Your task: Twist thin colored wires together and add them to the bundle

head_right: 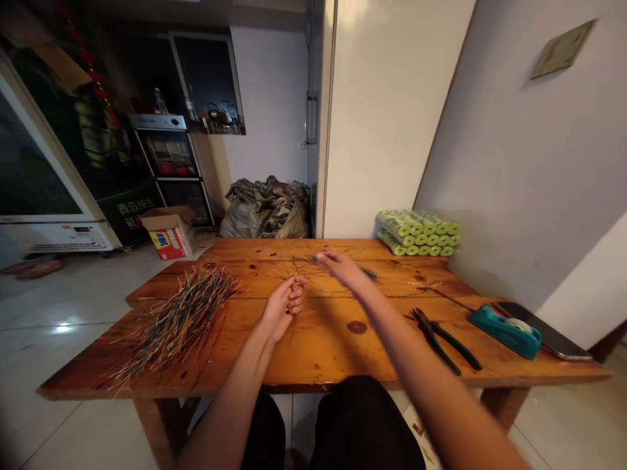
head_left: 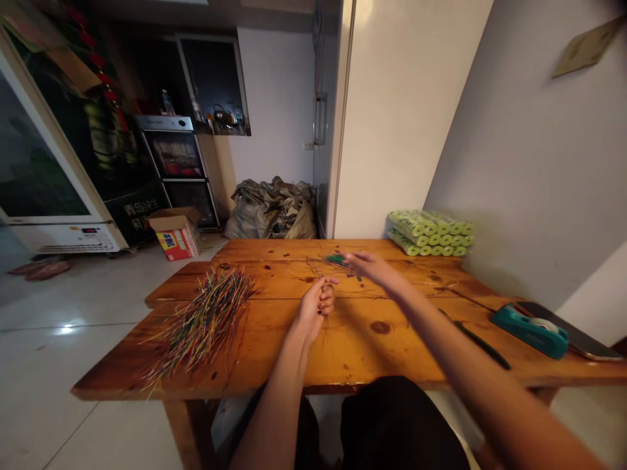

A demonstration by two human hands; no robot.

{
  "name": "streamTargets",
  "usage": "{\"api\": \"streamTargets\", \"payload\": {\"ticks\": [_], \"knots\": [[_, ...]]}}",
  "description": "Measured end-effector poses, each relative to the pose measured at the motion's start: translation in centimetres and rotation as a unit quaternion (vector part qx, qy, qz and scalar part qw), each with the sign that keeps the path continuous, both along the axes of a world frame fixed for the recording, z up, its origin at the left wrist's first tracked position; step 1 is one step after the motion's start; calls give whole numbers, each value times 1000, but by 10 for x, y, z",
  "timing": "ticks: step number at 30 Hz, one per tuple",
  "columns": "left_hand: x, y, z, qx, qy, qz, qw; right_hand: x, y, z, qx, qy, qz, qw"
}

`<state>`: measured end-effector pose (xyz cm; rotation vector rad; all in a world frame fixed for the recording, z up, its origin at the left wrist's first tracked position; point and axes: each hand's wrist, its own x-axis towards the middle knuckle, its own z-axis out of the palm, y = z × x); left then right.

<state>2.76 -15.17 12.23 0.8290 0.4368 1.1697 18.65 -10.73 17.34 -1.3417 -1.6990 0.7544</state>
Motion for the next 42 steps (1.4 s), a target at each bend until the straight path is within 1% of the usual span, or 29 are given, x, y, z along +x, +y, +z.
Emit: {"api": "streamTargets", "payload": {"ticks": [3,6,8,10,13,14,18,24,31,36,42], "knots": [[-4,0,-1,0,75,59,995,-54,-19,-24,-8,135,40,990],[-6,-2,-5,-11,134,85,987,-83,-33,-44,-16,238,52,970],[-9,-6,-9,-13,156,93,983,-92,-40,-53,-24,287,50,956],[-13,-11,-10,-12,168,102,980,-96,-47,-57,-42,342,52,937],[-18,-19,-9,2,167,116,979,-98,-57,-56,-66,423,69,901],[-19,-22,-8,13,163,121,979,-98,-60,-53,-67,438,72,894],[-19,-30,-7,56,135,152,977,-96,-67,-44,-68,447,61,890],[-11,-32,-9,59,91,189,976,-89,-67,-38,-51,430,58,900],[-1,-32,-10,44,42,208,976,-81,-60,-35,-35,414,74,906],[3,-29,-14,45,58,200,977,-76,-57,-36,-31,406,47,912],[8,-31,-17,35,115,205,971,-68,-58,-35,-22,415,14,909]]}}
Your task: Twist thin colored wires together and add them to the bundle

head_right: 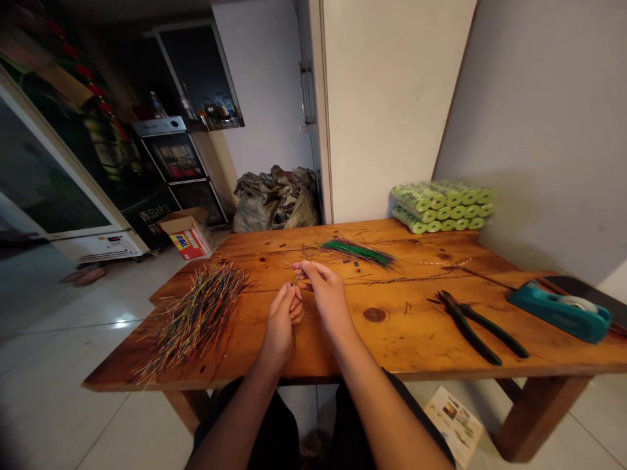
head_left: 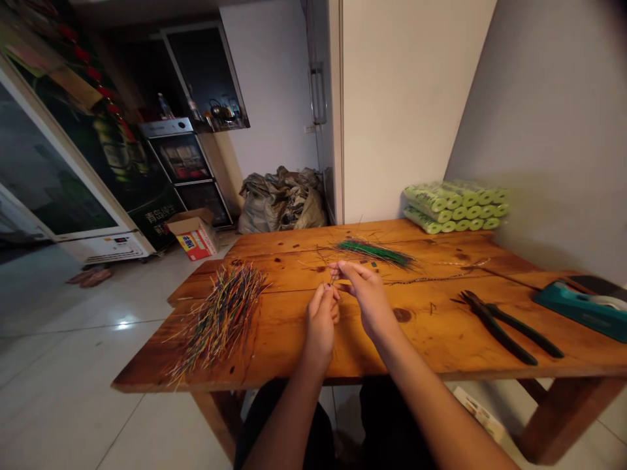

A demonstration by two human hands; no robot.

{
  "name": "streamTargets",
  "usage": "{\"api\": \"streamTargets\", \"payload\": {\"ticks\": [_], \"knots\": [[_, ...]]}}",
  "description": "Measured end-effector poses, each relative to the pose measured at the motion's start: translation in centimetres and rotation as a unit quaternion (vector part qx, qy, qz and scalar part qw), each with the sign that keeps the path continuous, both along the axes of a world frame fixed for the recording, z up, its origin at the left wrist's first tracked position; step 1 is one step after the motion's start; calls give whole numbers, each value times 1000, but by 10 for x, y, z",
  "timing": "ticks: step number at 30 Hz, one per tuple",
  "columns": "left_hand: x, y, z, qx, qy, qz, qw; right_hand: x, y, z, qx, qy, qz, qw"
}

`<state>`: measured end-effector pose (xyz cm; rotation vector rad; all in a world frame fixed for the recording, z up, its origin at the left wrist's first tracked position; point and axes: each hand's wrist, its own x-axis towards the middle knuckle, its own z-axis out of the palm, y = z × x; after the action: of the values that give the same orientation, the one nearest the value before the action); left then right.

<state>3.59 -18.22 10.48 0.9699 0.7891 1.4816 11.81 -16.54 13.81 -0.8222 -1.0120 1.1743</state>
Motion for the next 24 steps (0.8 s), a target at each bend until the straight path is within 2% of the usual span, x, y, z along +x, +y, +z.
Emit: {"api": "streamTargets", "payload": {"ticks": [6,12,15,24], "knots": [[3,-5,3,0,28,3,1000,5,0,1,6,11,18,1000],[3,-3,-1,-22,60,4,998,7,-1,3,7,13,14,1000],[2,-2,-2,-28,66,-6,997,10,0,3,1,-6,33,999],[5,-4,-2,-26,39,-87,995,14,7,-4,-10,-73,75,994]]}}
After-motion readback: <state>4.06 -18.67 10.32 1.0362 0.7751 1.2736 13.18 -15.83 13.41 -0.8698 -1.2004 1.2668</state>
